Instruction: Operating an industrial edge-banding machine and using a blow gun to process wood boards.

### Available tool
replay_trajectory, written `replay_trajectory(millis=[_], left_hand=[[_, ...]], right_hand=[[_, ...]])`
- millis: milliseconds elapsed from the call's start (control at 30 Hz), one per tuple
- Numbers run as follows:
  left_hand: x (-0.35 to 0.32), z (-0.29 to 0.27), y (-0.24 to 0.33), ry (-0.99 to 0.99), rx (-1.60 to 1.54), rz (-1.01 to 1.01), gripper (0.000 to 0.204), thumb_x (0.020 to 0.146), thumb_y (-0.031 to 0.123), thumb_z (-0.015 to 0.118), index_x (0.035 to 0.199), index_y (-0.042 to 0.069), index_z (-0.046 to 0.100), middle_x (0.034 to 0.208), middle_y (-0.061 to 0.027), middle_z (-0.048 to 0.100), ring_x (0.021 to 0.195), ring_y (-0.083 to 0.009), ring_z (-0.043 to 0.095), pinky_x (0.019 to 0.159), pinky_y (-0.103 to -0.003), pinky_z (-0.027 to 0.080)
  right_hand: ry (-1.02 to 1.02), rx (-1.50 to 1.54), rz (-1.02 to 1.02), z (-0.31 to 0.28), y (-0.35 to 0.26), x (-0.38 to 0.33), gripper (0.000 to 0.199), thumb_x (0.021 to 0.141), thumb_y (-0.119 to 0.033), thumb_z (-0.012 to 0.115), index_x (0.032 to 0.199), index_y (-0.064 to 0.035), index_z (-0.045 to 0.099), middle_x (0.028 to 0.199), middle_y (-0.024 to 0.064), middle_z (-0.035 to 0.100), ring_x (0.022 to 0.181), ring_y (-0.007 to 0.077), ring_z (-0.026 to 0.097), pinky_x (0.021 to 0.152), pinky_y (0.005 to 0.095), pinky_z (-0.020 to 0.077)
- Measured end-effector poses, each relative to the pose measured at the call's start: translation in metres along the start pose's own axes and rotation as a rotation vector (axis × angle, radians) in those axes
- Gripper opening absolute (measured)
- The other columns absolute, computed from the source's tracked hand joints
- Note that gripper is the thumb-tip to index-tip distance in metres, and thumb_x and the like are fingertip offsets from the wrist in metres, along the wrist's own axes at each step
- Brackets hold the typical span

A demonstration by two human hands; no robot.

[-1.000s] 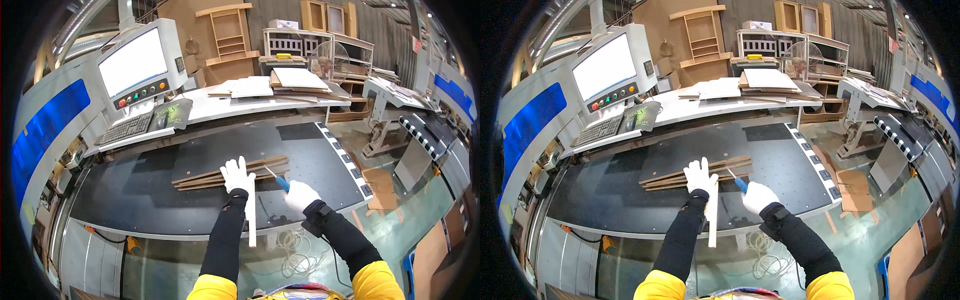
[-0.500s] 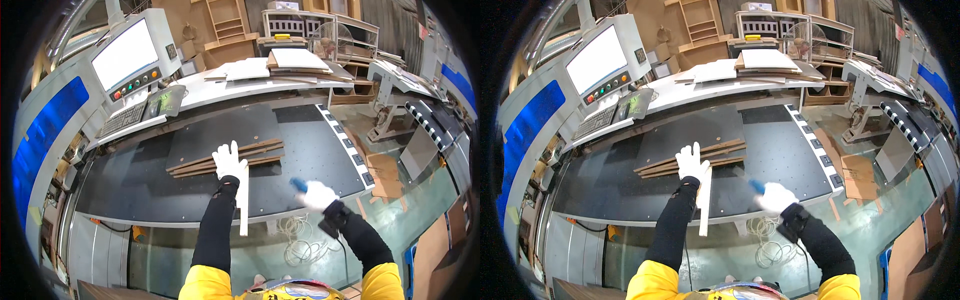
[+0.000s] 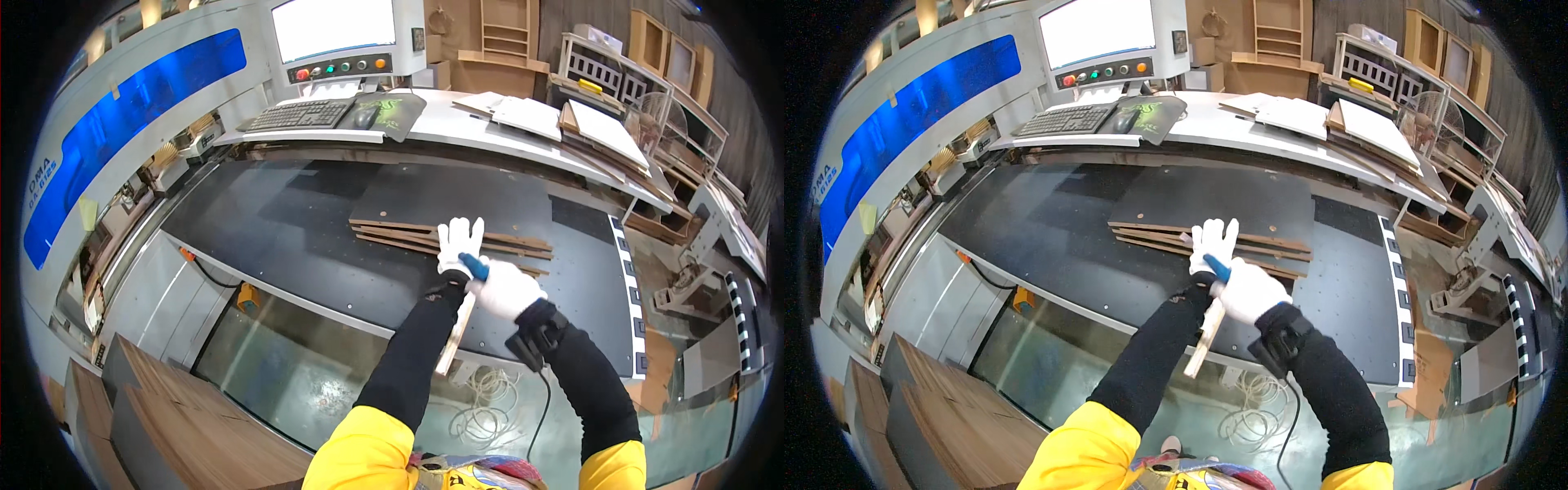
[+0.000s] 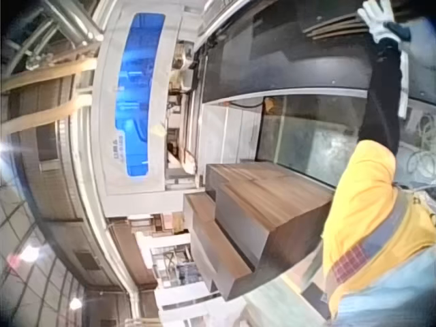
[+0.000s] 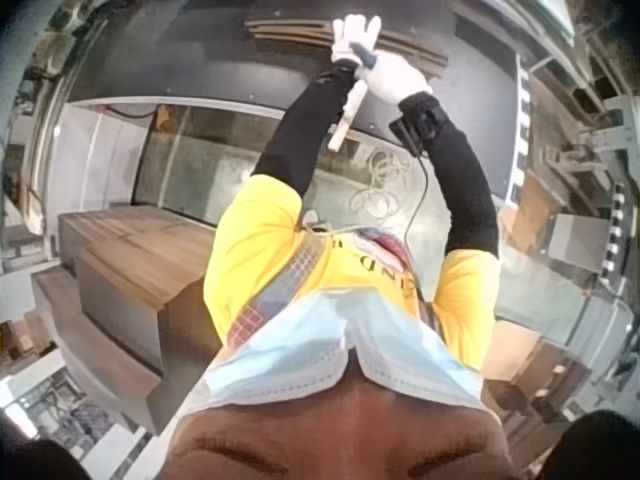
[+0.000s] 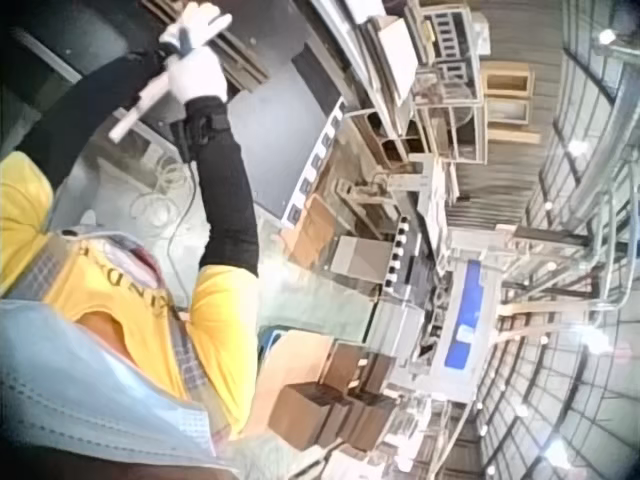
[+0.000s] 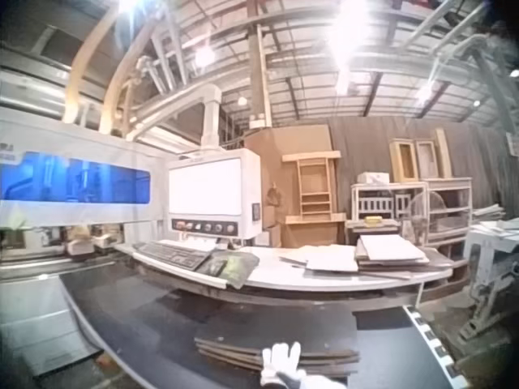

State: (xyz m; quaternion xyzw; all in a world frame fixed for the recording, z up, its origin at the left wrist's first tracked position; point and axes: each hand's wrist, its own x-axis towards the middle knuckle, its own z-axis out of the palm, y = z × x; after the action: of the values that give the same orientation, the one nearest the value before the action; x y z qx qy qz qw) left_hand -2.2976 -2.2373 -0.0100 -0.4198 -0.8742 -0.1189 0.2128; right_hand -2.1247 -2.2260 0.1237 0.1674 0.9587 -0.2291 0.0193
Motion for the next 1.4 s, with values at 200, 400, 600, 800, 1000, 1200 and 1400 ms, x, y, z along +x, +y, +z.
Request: replay_trajectory(millis=[200, 400, 600, 800, 1000, 1200, 1400], left_hand=[[0.002, 0.003, 0.005, 0.087, -0.065, 0.005, 0.082, 0.077, 0.041, 0.064, 0.148, 0.01, 0.035, 0.141, -0.0194, 0.042, 0.135, -0.0381, 0.034, 0.114, -0.058, 0.017], [-0.001, -0.022, 0.013, 0.042, -0.113, 0.056, 0.085, 0.077, 0.04, 0.068, 0.148, 0.008, 0.033, 0.139, -0.0185, 0.042, 0.132, -0.0365, 0.034, 0.112, -0.056, 0.019], [-0.005, -0.014, 0.003, 0.041, -0.086, 0.058, 0.085, 0.077, 0.043, 0.068, 0.147, 0.008, 0.034, 0.137, -0.0191, 0.042, 0.131, -0.0365, 0.034, 0.112, -0.056, 0.017], [-0.001, -0.024, 0.008, 0.052, -0.091, 0.082, 0.084, 0.078, 0.04, 0.069, 0.147, 0.007, 0.034, 0.135, -0.0201, 0.042, 0.129, -0.0368, 0.034, 0.111, -0.055, 0.02], [0.0, -0.024, 0.006, 0.042, -0.038, 0.115, 0.087, 0.076, 0.041, 0.071, 0.146, 0.005, 0.035, 0.134, -0.0199, 0.044, 0.127, -0.0352, 0.037, 0.106, -0.051, 0.026], [0.019, -0.055, -0.056, -0.258, -0.176, 0.184, 0.061, 0.083, 0.045, 0.059, 0.129, 0.006, 0.05, 0.123, -0.02, 0.058, 0.118, -0.035, 0.054, 0.095, -0.046, 0.044], [0.065, -0.141, -0.189, -0.344, -0.003, 0.105, 0.061, 0.087, 0.055, 0.046, 0.113, 0.002, 0.063, 0.113, -0.0234, 0.065, 0.111, -0.0398, 0.058, 0.097, -0.045, 0.044]], right_hand=[[0.038, 0.003, -0.04, -0.013, 0.002, 0.006, 0.049, 0.083, -0.036, 0.06, 0.124, -0.0087, 0.057, 0.107, 0.0225, 0.066, 0.099, 0.038, 0.064, 0.088, 0.0457, 0.0498], [0.378, -0.139, 0.276, -0.057, 0.09, 0.034, 0.039, 0.084, -0.035, 0.055, 0.089, 0.0007, 0.069, 0.089, 0.0235, 0.07, 0.087, 0.0427, 0.067, 0.078, 0.0453, 0.0532], [0.303, 0.051, 0.546, -0.058, 0.128, -0.023, 0.036, 0.083, -0.029, 0.054, 0.085, 0.0047, 0.064, 0.066, 0.0189, 0.064, 0.051, 0.0285, 0.065, 0.052, 0.0402, 0.0533], [0.314, 0.206, 0.683, -0.045, 0.138, -0.075, 0.028, 0.08, -0.03, 0.058, 0.082, -0.0019, 0.063, 0.062, 0.0106, 0.063, 0.05, 0.0228, 0.063, 0.059, 0.0346, 0.0529], [0.114, 0.767, 0.383, 0.012, 0.123, -0.107, 0.043, 0.082, -0.043, 0.074, 0.102, -0.005, 0.066, 0.084, 0.0059, 0.069, 0.072, 0.0151, 0.064, 0.07, 0.0306, 0.0515], [0.176, 0.873, 0.003, 0.07, 0.054, -0.083, 0.056, 0.072, -0.035, 0.083, 0.115, -0.0058, 0.063, 0.105, 0.0088, 0.068, 0.096, 0.0187, 0.066, 0.09, 0.033, 0.0505], [0.394, 0.331, -0.372, 0.145, 0.049, -0.061, 0.039, 0.075, -0.031, 0.079, 0.103, -0.0086, 0.064, 0.092, 0.0117, 0.06, 0.091, 0.0303, 0.06, 0.083, 0.0399, 0.0488]])
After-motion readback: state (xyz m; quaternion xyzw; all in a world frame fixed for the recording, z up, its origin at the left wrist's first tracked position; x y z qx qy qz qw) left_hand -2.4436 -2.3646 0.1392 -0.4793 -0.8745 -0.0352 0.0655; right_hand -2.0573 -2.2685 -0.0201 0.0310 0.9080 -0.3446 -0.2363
